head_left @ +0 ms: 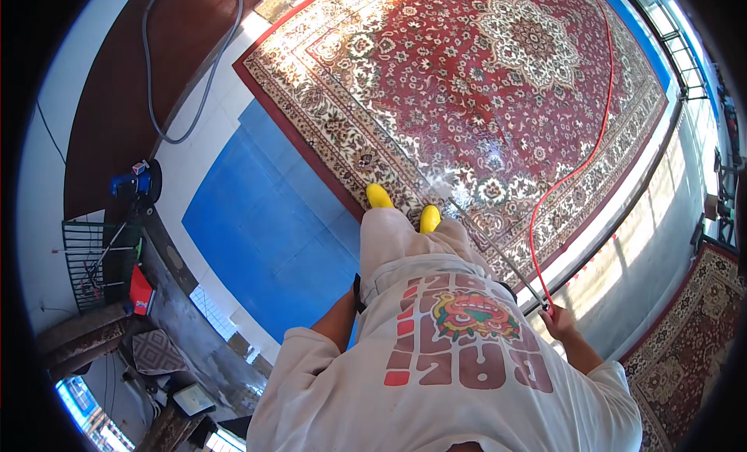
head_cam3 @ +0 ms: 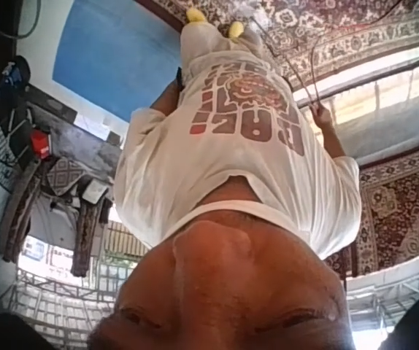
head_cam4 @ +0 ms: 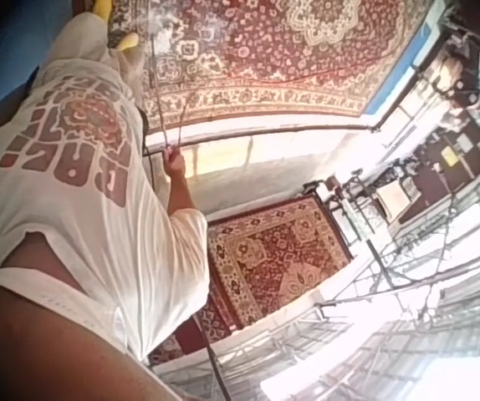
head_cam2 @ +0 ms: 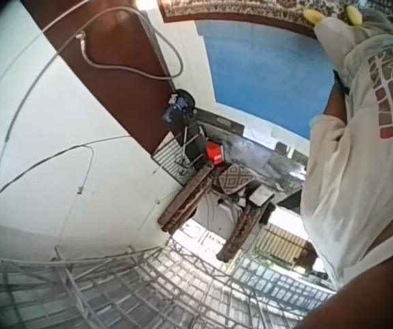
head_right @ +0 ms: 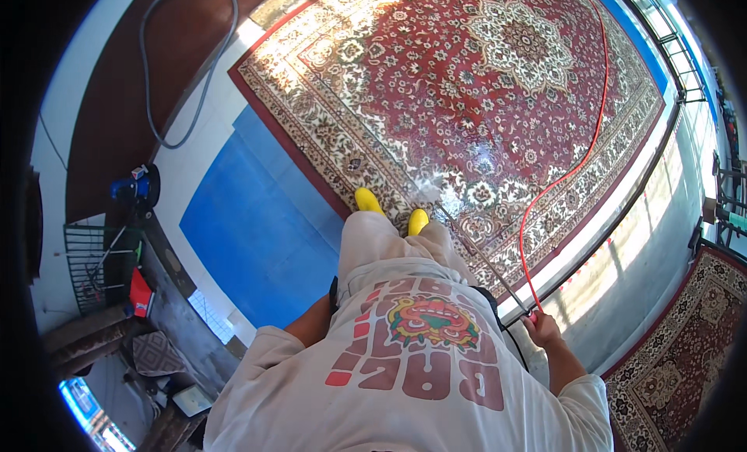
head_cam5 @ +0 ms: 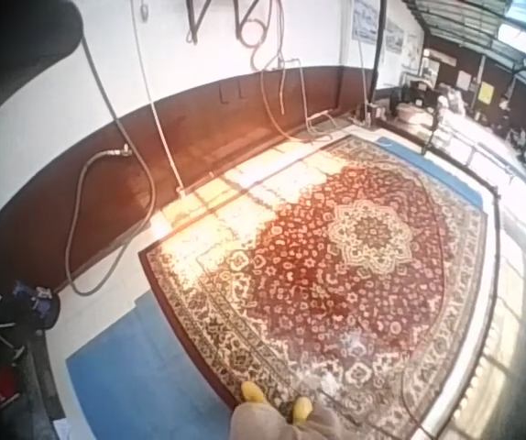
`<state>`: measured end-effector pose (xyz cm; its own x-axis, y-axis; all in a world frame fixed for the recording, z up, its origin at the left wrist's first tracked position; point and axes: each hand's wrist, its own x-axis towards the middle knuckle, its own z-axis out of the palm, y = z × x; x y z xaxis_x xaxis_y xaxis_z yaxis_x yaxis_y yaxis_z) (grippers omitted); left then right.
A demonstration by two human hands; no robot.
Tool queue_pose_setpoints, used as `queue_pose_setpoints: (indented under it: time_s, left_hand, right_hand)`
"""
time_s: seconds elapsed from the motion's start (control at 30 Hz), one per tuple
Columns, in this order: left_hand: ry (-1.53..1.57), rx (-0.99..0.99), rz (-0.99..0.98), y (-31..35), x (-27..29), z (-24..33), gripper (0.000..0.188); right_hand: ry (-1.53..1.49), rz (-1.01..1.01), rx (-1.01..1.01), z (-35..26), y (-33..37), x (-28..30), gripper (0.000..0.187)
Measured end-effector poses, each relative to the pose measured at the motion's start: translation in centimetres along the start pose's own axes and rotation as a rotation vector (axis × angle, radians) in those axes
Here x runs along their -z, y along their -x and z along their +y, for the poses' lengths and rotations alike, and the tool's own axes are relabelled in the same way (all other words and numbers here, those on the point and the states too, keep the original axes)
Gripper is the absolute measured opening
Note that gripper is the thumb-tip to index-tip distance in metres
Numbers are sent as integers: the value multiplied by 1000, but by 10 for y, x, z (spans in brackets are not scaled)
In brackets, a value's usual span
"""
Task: Wash a large area rug using a high-pressure water spray wand.
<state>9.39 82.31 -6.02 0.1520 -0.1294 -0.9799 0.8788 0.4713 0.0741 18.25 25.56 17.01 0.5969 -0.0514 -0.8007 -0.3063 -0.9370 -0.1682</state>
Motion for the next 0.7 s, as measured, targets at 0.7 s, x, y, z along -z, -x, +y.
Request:
queue_pose_setpoints:
  time_s: [0.7]
  left_hand:
    - [509, -536, -194, 42, -47, 33, 34]
  right_hand:
    - [-193, 176, 543, -112, -24, -60, 29]
